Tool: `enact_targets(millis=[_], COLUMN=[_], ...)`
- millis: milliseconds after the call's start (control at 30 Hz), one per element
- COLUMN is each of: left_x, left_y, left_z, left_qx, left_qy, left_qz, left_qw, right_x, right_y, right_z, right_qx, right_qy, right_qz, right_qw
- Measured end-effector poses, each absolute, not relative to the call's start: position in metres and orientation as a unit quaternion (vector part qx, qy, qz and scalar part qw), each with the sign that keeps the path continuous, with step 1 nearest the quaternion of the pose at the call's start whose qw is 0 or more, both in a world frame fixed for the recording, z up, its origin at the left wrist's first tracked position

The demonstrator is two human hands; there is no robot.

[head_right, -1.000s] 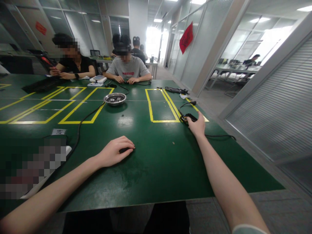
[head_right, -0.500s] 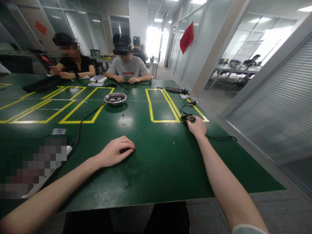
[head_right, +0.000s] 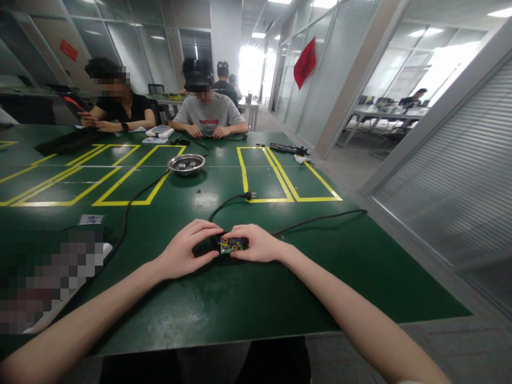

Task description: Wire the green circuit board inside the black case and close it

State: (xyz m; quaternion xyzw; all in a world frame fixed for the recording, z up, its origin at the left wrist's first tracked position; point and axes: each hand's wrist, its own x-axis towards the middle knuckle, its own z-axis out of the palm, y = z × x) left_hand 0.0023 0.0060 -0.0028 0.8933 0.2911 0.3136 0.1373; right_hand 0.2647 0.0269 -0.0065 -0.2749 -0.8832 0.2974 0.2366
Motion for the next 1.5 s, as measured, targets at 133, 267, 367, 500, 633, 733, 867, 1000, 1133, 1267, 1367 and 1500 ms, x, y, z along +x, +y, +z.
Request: enact_targets(millis=[133,267,367,500,633,733,867,1000,1133,1267,1367,1500], left_x=[0.004,0.003,0.002,0.001,0.001,0.001,0.001,0.001,0.001,-0.001,-0.003,-0.006], left_y=[0.006,0.007,0.008,0.009,0.01,0.01,0.012,0.015,0.014,0.014,0.015,0.019], left_z=[-0.005,-0.007,-0.007,-0.007,-0.008,-0.009,-0.011,-0.013,-0.012,-0.01,-0.01,-0.007], left_qx=[0.903,0.899,0.901,0.902,0.902,0.904,0.901,0.896,0.893,0.878,0.876,0.89], left_qy=[0.284,0.306,0.32,0.335,0.343,0.329,0.317,0.313,0.31,0.345,0.357,0.346], left_qz=[0.28,0.273,0.257,0.246,0.239,0.244,0.262,0.284,0.297,0.307,0.299,0.279], left_qw=[0.16,0.151,0.139,0.119,0.106,0.12,0.136,0.139,0.136,0.128,0.124,0.102], right_x=[0.255,0.261,0.269,0.279,0.28,0.273,0.264,0.263,0.262,0.259,0.257,0.258], right_y=[0.017,0.02,0.025,0.032,0.032,0.029,0.027,0.026,0.025,0.025,0.025,0.023], right_z=[-0.006,-0.008,-0.005,0.0,-0.002,-0.008,-0.013,-0.011,-0.011,-0.016,-0.017,-0.013], right_qx=[-0.257,-0.278,-0.319,-0.361,-0.333,-0.311,-0.306,-0.308,-0.307,-0.324,-0.325,-0.33], right_qy=[-0.892,-0.882,-0.88,-0.871,-0.873,-0.871,-0.868,-0.868,-0.872,-0.869,-0.87,-0.865], right_qz=[0.28,0.259,0.203,0.143,0.202,0.242,0.233,0.231,0.229,0.218,0.209,0.201], right_qw=[0.244,0.279,0.289,0.3,0.294,0.293,0.313,0.312,0.305,0.305,0.306,0.319])
